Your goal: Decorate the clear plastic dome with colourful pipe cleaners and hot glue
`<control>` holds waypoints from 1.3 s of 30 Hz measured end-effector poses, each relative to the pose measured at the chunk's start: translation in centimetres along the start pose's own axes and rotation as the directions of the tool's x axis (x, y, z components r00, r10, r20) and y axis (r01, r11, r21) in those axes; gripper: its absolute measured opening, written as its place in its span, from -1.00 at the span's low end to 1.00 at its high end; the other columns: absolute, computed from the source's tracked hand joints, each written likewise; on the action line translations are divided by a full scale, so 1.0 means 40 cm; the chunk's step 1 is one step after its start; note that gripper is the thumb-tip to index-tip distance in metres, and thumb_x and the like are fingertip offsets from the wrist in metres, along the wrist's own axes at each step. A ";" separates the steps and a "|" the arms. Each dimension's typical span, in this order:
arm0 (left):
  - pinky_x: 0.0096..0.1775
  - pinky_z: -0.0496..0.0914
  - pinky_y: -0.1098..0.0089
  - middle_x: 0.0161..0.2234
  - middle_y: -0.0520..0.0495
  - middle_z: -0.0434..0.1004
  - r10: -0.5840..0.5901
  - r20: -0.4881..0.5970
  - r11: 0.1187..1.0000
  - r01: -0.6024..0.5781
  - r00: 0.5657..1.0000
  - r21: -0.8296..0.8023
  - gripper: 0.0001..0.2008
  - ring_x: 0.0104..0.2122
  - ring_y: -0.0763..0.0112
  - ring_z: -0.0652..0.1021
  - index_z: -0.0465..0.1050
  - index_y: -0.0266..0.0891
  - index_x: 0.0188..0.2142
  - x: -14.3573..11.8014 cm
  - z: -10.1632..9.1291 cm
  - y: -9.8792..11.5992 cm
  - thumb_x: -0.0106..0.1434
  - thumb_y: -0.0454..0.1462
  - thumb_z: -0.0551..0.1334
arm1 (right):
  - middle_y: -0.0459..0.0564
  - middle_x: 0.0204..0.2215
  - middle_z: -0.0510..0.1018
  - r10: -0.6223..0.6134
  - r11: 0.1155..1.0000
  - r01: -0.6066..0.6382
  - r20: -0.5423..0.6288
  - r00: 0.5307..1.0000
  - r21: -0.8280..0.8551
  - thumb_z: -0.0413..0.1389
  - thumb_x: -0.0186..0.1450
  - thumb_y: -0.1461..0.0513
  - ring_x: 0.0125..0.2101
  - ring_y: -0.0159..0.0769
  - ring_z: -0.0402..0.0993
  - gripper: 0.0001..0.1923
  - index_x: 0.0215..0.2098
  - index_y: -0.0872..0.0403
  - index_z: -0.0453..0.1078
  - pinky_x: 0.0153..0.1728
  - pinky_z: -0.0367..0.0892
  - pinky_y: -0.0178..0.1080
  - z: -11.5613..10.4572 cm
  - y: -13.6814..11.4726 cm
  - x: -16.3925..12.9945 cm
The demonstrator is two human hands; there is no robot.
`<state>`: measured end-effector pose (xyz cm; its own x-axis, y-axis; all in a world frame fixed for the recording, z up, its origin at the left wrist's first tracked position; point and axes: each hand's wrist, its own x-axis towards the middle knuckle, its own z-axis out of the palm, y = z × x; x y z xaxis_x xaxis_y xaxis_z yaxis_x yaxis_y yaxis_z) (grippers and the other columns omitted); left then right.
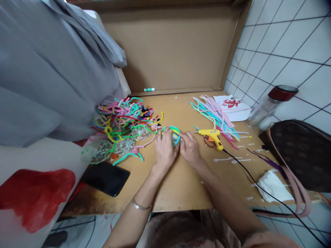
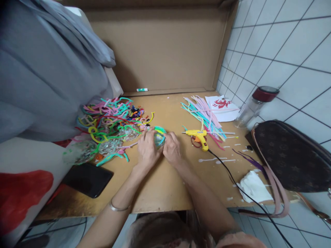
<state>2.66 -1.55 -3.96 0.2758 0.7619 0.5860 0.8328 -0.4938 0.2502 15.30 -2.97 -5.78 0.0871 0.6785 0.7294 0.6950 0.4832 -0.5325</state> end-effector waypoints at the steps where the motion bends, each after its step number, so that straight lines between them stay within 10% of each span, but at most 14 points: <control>1: 0.12 0.32 0.01 0.17 -0.34 0.37 0.001 0.001 1.000 -0.001 1.000 0.002 -0.43 0.16 -0.13 0.35 0.27 -0.34 0.11 -0.001 0.001 0.000 0.10 -0.28 0.31 | 0.04 -0.34 0.44 0.001 1.000 -0.001 0.003 1.000 -0.001 -0.13 0.27 0.42 -0.30 -0.22 0.43 -0.68 -0.14 0.08 0.37 -0.24 0.40 -0.18 0.000 0.000 0.000; 39: 0.10 0.33 -0.03 0.18 -0.38 0.37 -0.024 -0.001 0.999 0.024 1.000 0.024 -0.49 0.18 -0.13 0.35 0.26 -0.33 0.13 -0.005 0.003 0.012 0.19 -0.24 0.24 | 0.06 -0.31 0.45 0.029 1.000 -0.029 0.026 0.999 0.005 -0.12 0.25 0.41 -0.28 -0.19 0.42 -0.65 -0.10 0.07 0.38 -0.21 0.39 -0.15 0.003 0.000 -0.007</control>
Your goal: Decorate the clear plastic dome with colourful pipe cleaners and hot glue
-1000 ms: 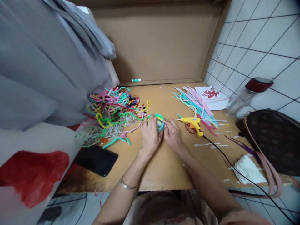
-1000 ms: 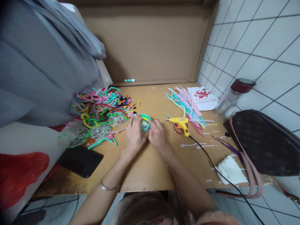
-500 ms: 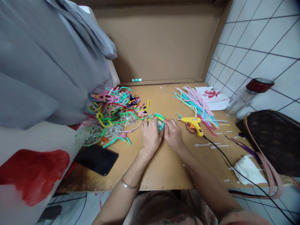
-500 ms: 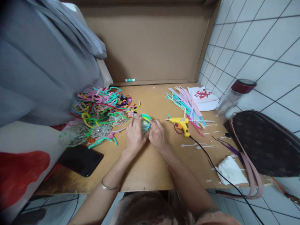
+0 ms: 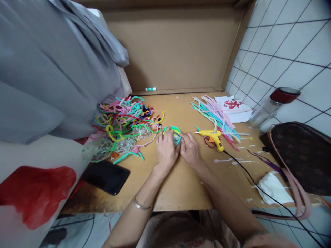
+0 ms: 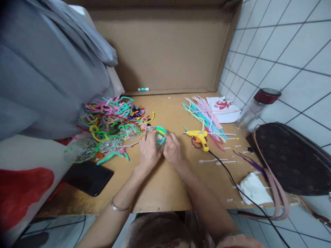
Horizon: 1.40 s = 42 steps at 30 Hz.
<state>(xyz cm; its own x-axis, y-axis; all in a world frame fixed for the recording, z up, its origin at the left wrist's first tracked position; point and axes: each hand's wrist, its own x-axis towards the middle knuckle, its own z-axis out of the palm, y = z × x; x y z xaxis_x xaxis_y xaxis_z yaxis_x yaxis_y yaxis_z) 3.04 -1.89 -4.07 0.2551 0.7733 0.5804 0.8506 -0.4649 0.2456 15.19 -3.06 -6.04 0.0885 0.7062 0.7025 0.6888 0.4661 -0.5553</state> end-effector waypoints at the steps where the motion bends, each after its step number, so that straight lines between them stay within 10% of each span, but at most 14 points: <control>1: 0.11 0.33 -0.03 0.18 -0.38 0.36 0.000 0.000 1.000 0.000 1.000 -0.002 -0.49 0.19 -0.13 0.34 0.25 -0.33 0.13 -0.001 0.001 0.000 0.20 -0.24 0.23 | 0.06 -0.31 0.45 0.002 1.000 -0.002 0.002 1.000 0.001 -0.12 0.25 0.40 -0.27 -0.19 0.42 -0.65 -0.10 0.07 0.38 -0.21 0.39 -0.15 0.000 0.001 -0.001; 42: 0.05 0.38 0.00 0.20 -0.29 0.36 0.018 0.045 0.995 -0.022 0.999 0.096 -0.58 0.17 -0.14 0.36 0.37 -0.26 0.09 0.007 -0.013 0.016 0.26 -0.20 0.19 | 0.07 -0.30 0.42 0.027 1.000 -0.027 0.014 1.000 -0.005 -0.11 0.15 0.47 -0.26 -0.17 0.39 -0.55 -0.07 0.08 0.38 -0.20 0.39 -0.15 0.004 0.007 -0.008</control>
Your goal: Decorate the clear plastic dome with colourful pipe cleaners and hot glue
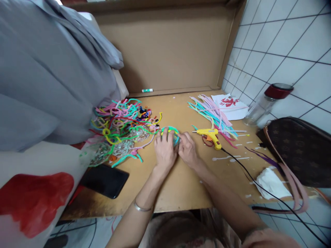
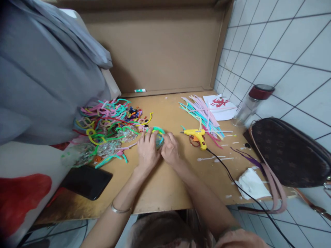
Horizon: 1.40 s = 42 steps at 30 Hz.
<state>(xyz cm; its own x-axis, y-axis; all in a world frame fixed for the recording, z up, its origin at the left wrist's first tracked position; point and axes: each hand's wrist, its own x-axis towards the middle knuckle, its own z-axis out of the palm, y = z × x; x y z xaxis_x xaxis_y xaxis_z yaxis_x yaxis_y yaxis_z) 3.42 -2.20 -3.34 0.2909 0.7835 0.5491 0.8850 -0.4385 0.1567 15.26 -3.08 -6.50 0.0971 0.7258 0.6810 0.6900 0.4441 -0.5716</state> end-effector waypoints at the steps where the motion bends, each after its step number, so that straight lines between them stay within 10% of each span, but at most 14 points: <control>1: 0.04 0.38 0.00 0.20 -0.28 0.36 -0.002 -0.002 1.000 0.002 1.000 0.003 -0.58 0.17 -0.14 0.36 0.38 -0.26 0.09 0.000 0.000 0.001 0.26 -0.20 0.19 | 0.06 -0.30 0.42 0.001 1.000 -0.001 -0.001 1.000 0.001 -0.12 0.15 0.48 -0.26 -0.17 0.39 -0.54 -0.07 0.08 0.38 -0.20 0.39 -0.15 0.000 -0.001 0.000; 42: 0.08 0.35 0.03 0.22 -0.23 0.35 -0.020 0.061 0.998 0.016 0.998 0.067 -0.59 0.17 -0.12 0.35 0.37 -0.26 0.12 0.005 -0.013 0.013 0.31 -0.21 0.15 | 0.06 -0.32 0.44 -0.009 1.000 0.009 -0.026 1.000 -0.017 -0.13 0.18 0.47 -0.26 -0.20 0.41 -0.62 -0.14 0.10 0.37 -0.20 0.39 -0.18 0.000 0.000 0.003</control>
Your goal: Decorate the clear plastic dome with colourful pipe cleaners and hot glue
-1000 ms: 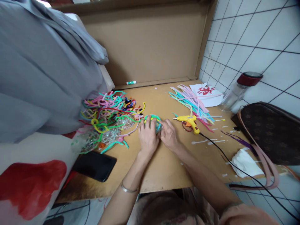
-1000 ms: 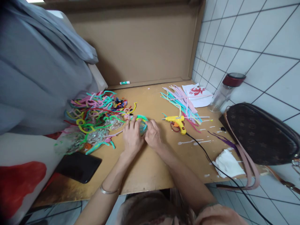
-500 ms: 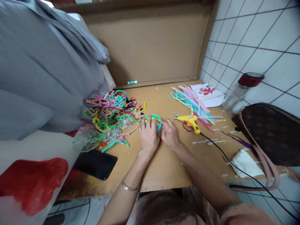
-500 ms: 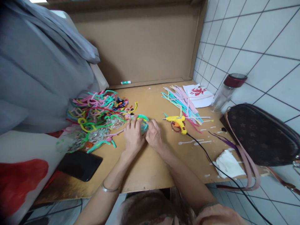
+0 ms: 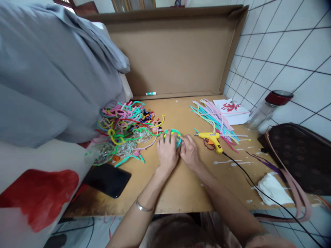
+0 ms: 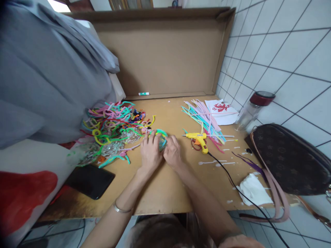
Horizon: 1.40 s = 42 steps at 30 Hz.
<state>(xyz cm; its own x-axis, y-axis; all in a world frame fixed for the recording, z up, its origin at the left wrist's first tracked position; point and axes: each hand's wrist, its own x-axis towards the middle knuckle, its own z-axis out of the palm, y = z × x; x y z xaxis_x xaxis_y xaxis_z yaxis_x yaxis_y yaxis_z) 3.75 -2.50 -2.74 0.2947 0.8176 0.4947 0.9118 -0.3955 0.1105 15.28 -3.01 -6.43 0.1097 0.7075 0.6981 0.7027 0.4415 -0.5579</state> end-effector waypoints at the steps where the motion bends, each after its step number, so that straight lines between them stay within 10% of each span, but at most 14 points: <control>1: 0.08 0.36 0.03 0.22 -0.23 0.35 0.003 0.000 1.000 -0.003 1.000 -0.001 -0.59 0.17 -0.11 0.35 0.37 -0.25 0.12 0.000 0.001 0.000 0.31 -0.21 0.15 | 0.06 -0.31 0.44 0.001 1.000 -0.001 -0.003 1.000 0.003 -0.13 0.18 0.47 -0.26 -0.20 0.41 -0.62 -0.14 0.09 0.37 -0.20 0.39 -0.18 0.000 0.000 0.000; 42: 0.05 0.37 0.01 0.24 -0.24 0.30 -0.003 0.024 1.000 0.002 1.000 0.030 -0.57 0.19 -0.12 0.32 0.37 -0.12 0.17 -0.002 -0.006 0.004 0.32 -0.20 0.13 | 0.05 -0.31 0.44 0.106 0.993 -0.105 -0.022 0.994 0.054 -0.11 0.14 0.46 -0.24 -0.20 0.40 -0.57 -0.12 0.07 0.40 -0.15 0.39 -0.16 0.006 -0.015 -0.002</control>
<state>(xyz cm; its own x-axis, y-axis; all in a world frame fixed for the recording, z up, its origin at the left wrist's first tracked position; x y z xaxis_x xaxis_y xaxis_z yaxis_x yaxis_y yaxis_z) 3.81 -2.73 -2.53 0.2986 0.8285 0.4737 0.9206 -0.3810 0.0862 14.69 -3.20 -6.26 0.1988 0.7382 0.6446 0.6482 0.3943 -0.6515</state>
